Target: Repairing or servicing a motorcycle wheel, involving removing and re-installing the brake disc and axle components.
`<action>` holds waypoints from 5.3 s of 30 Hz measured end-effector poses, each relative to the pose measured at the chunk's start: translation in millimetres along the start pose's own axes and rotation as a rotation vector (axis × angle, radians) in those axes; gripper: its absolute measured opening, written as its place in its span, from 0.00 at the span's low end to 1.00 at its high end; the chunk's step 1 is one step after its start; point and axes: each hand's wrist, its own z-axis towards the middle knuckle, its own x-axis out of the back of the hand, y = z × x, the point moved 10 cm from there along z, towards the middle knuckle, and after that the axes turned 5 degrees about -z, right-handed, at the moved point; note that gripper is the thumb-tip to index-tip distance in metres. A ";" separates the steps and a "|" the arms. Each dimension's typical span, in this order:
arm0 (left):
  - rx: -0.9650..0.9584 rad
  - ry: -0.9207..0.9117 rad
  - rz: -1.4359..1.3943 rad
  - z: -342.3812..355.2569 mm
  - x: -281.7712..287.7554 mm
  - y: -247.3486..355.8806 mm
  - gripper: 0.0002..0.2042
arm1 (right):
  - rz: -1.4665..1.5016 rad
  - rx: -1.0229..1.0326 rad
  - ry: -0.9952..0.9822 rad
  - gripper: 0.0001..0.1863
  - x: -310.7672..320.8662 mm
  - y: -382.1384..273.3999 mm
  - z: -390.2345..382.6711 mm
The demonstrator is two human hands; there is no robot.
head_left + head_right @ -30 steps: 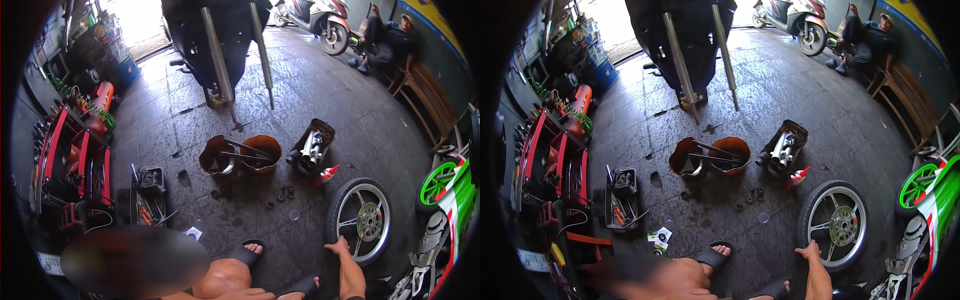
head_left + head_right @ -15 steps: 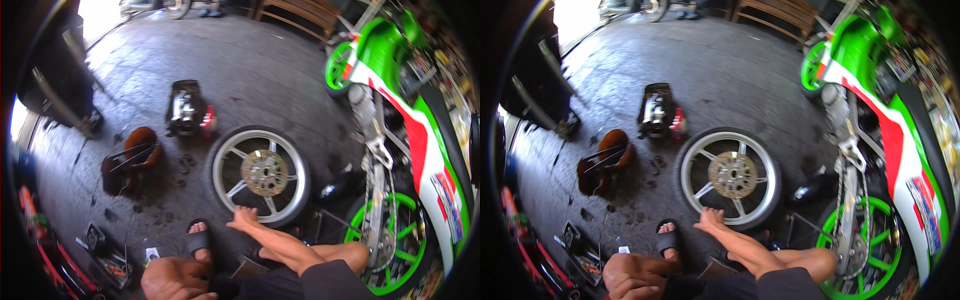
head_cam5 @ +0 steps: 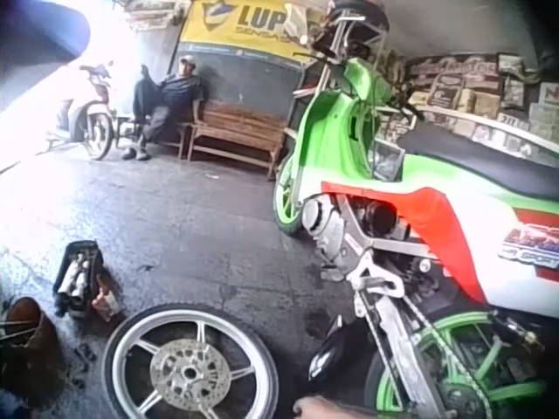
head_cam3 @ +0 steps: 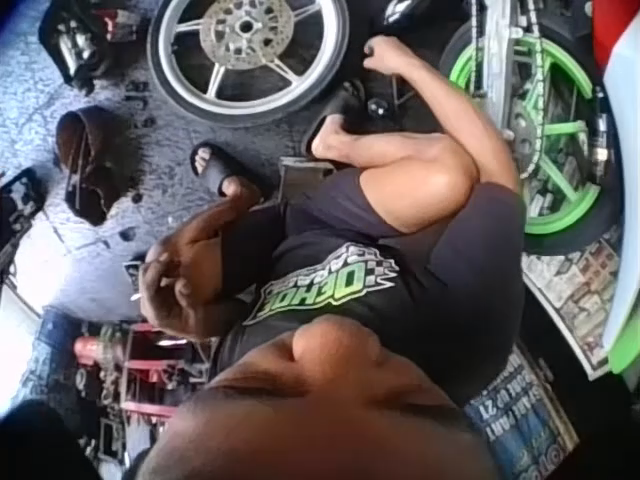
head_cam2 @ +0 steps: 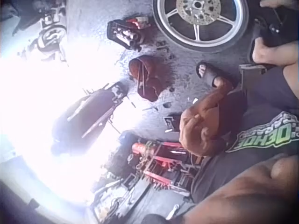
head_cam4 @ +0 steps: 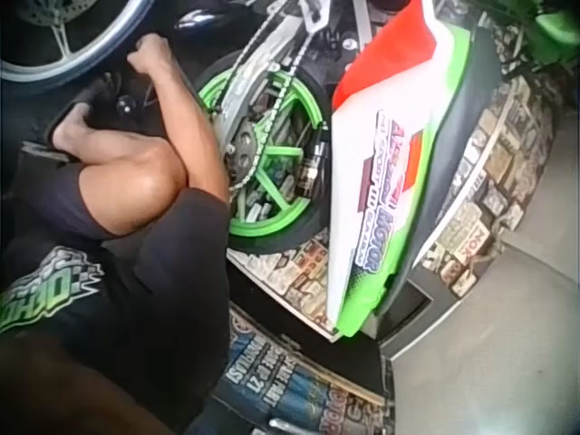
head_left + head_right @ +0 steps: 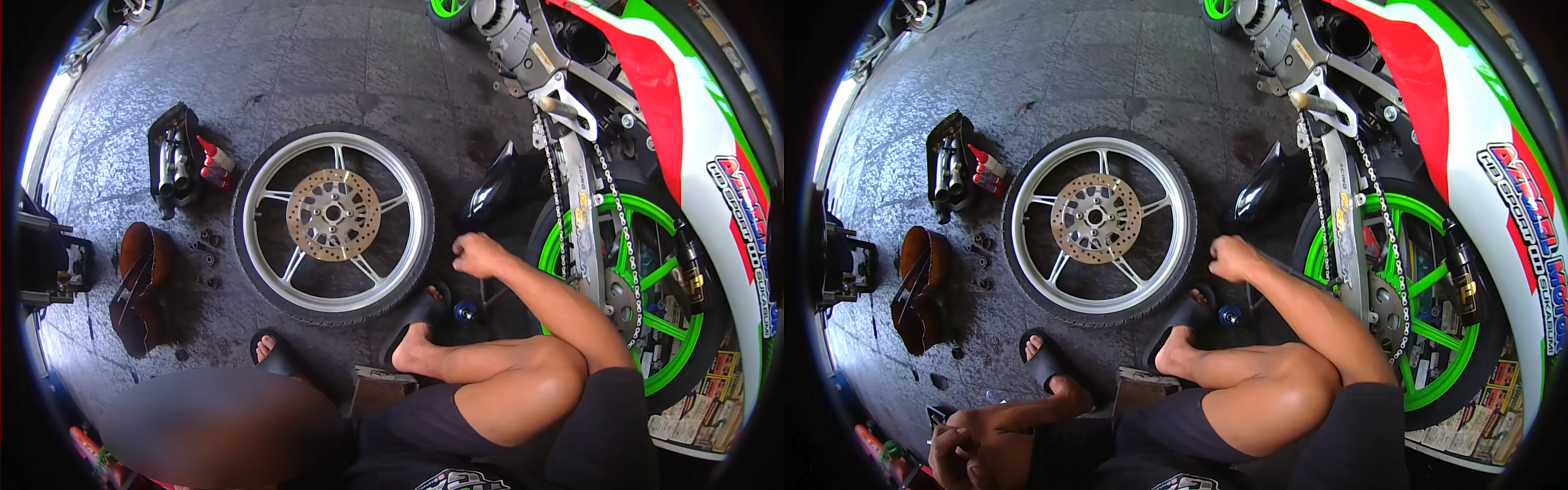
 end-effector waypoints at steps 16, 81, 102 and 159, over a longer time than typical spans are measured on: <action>0.176 -0.110 -0.031 20.2 -16.8 -15.9 0.22 | 0.413 -0.420 0.481 0.32 -213.2 116.4 -124.8; -0.150 -0.281 -0.313 30.0 -25.7 11.0 0.20 | 0.032 0.606 0.343 0.20 -16.5 -225.0 168.9; 1.046 1.141 0.811 -223.0 218.1 -358.2 0.28 | -0.324 0.480 0.285 0.26 94.4 -224.8 121.5; 1.340 1.091 0.290 -415.2 215.8 -521.6 0.38 | -0.351 0.254 0.003 0.24 61.4 -244.4 101.0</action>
